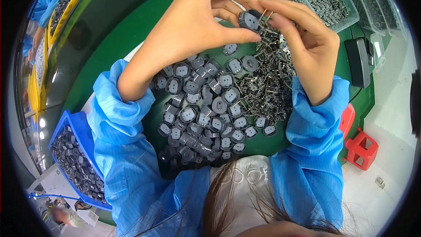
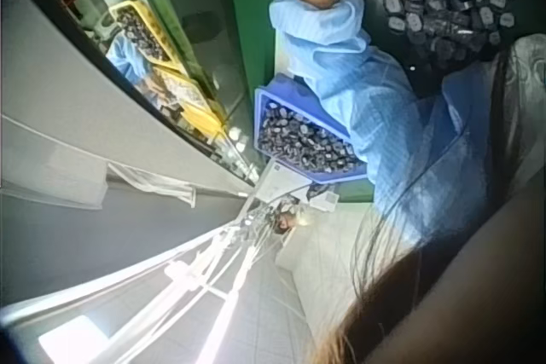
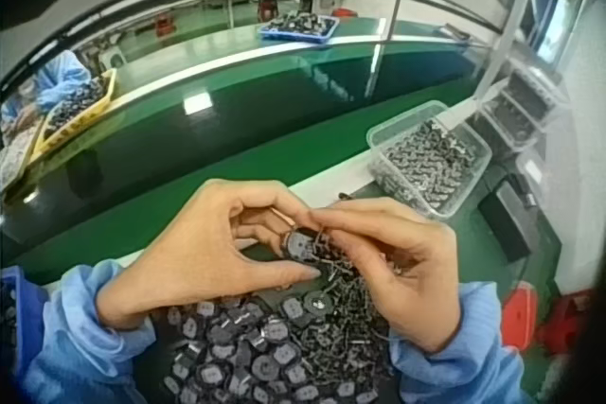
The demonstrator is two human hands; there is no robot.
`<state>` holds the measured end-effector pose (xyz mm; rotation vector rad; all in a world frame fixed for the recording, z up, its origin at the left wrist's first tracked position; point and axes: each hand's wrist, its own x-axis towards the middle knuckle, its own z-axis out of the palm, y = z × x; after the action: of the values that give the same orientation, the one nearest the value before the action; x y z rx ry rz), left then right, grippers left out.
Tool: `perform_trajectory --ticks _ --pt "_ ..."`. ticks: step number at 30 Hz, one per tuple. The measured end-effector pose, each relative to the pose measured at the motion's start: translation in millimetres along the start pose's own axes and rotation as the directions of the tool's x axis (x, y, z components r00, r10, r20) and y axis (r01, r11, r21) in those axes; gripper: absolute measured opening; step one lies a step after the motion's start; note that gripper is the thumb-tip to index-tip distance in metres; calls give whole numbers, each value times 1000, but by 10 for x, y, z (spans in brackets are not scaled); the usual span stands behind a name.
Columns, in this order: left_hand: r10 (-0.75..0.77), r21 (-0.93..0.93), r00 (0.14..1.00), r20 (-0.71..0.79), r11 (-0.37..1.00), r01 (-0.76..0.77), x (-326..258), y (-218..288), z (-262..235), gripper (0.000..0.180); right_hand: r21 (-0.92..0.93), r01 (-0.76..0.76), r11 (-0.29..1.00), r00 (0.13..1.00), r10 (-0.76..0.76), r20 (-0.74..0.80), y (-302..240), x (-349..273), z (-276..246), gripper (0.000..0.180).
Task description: The person pours small grey plastic components from a yellow tray into a blue bin. They then repeatedly pick up individual grey plastic housings and metal pins from a green work surface, insert the pins into the housings, and place the assembled units back on the table.
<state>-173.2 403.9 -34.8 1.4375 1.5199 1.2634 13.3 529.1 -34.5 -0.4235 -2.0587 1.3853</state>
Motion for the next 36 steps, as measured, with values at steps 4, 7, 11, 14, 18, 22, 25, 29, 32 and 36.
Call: perform_trajectory --ticks 4,7,11,14,18,22,25,29,32,36 --pt "-26 -108 1000 -17 994 24 -15 3 56 35 -34 123 992 992 -124 -31 115 -22 0 24" --pt "-91 -84 995 -27 992 89 -14 104 54 33 -38 74 997 991 -78 -104 12 -59 43 23" --pt "-156 -157 988 -6 976 153 -39 96 95 32 -150 48 988 990 -67 -125 -67 -98 114 25" --pt "-149 -105 989 7 983 149 -46 90 92 30 -284 232 930 962 -263 -76 -11 -95 119 25" --pt "-149 -42 989 7 988 149 -23 125 72 28 -325 318 891 937 -348 -38 17 -71 88 24" --pt "-183 -13 982 37 983 183 -26 115 45 26 -422 379 824 909 -416 6 -11 -62 116 24" --pt "-142 -19 989 -34 990 141 -32 104 118 25 -542 457 705 862 -501 77 -73 -53 134 24" --pt "-158 -5 987 -36 987 158 -28 105 126 25 -539 470 699 854 -515 77 -69 -47 156 25" --pt "-151 12 988 -39 988 152 -32 81 135 25 -531 448 719 869 -489 72 -60 -58 158 25" --pt "-151 12 987 -61 988 152 -20 110 180 25 -549 421 722 879 -473 53 -66 -57 177 24"
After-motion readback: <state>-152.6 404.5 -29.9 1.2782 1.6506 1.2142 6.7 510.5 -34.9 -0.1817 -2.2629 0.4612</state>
